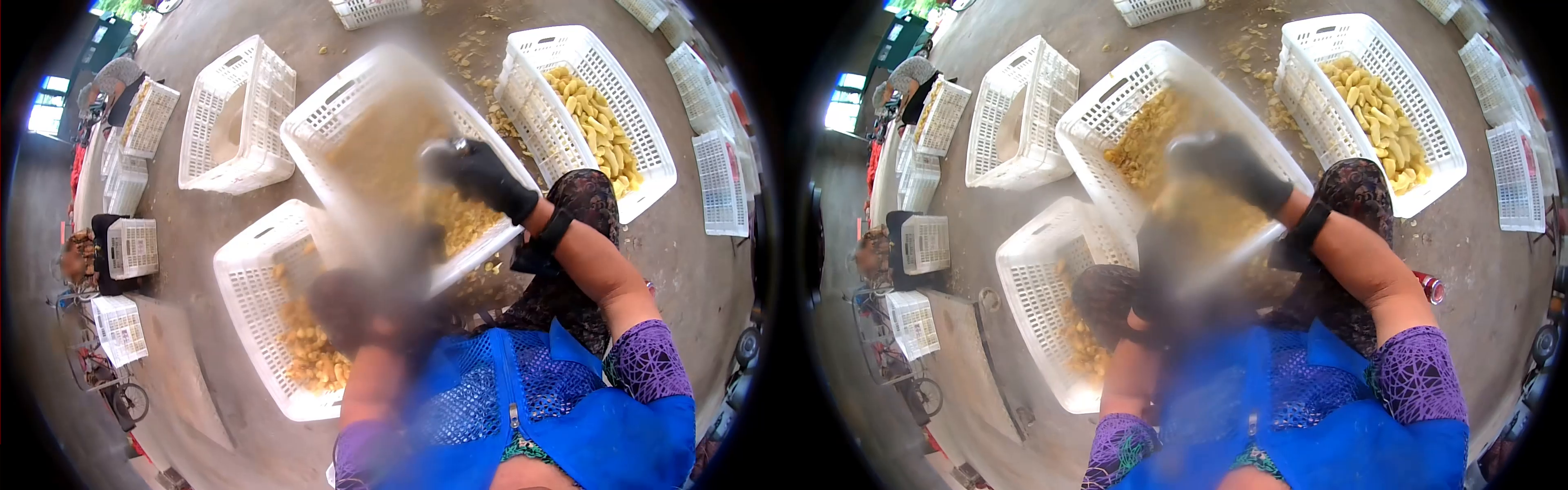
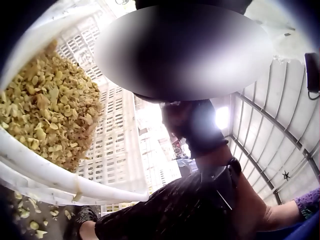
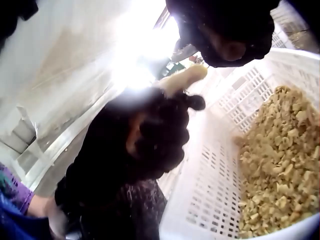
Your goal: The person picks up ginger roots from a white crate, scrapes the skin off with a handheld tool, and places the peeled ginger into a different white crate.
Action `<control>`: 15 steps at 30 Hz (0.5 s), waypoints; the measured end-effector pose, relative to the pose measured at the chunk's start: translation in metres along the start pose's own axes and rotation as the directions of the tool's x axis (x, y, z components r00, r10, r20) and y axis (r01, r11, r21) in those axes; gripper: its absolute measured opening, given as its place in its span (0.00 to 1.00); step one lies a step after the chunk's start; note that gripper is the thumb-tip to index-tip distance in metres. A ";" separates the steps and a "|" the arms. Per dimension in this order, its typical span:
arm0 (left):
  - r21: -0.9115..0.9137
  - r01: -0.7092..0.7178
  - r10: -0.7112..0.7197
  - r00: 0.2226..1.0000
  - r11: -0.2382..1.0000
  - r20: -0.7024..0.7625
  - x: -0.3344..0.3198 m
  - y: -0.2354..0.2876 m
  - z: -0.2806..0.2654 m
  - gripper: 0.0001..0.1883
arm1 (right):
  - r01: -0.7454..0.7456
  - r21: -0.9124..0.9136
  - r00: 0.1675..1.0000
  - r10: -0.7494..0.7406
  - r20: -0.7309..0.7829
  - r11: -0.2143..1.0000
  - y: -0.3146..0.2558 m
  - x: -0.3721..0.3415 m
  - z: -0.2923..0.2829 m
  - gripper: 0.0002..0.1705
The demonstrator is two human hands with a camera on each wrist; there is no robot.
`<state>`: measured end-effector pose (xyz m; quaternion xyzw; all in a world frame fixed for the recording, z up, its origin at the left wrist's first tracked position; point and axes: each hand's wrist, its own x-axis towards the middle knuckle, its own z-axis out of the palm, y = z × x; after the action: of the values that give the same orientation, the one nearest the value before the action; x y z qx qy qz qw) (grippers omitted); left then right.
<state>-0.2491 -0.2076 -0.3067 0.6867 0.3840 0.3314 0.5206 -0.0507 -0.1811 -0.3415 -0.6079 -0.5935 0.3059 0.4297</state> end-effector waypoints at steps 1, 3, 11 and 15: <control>-0.007 0.008 -0.008 1.000 1.000 -0.002 0.000 0.000 0.000 0.15 | -0.209 0.222 0.978 0.207 0.034 0.952 -0.005 -0.004 0.003 0.13; -0.019 0.026 -0.026 1.000 0.999 -0.004 0.001 -0.002 -0.001 0.15 | -0.357 0.364 0.929 0.366 0.045 0.861 -0.001 -0.006 0.009 0.12; -0.054 0.069 -0.069 0.998 0.996 -0.012 -0.002 -0.005 -0.003 0.14 | -0.200 0.198 0.979 0.204 0.000 0.960 -0.007 0.005 -0.015 0.12; -0.074 0.078 -0.079 0.997 0.994 -0.014 -0.001 -0.008 0.000 0.14 | -0.212 0.315 0.975 0.222 0.003 0.925 0.001 -0.005 -0.004 0.10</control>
<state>-0.2507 -0.2071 -0.3142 0.6488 0.4026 0.3302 0.5549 -0.0476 -0.1862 -0.3413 -0.5988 -0.4593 0.4317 0.4940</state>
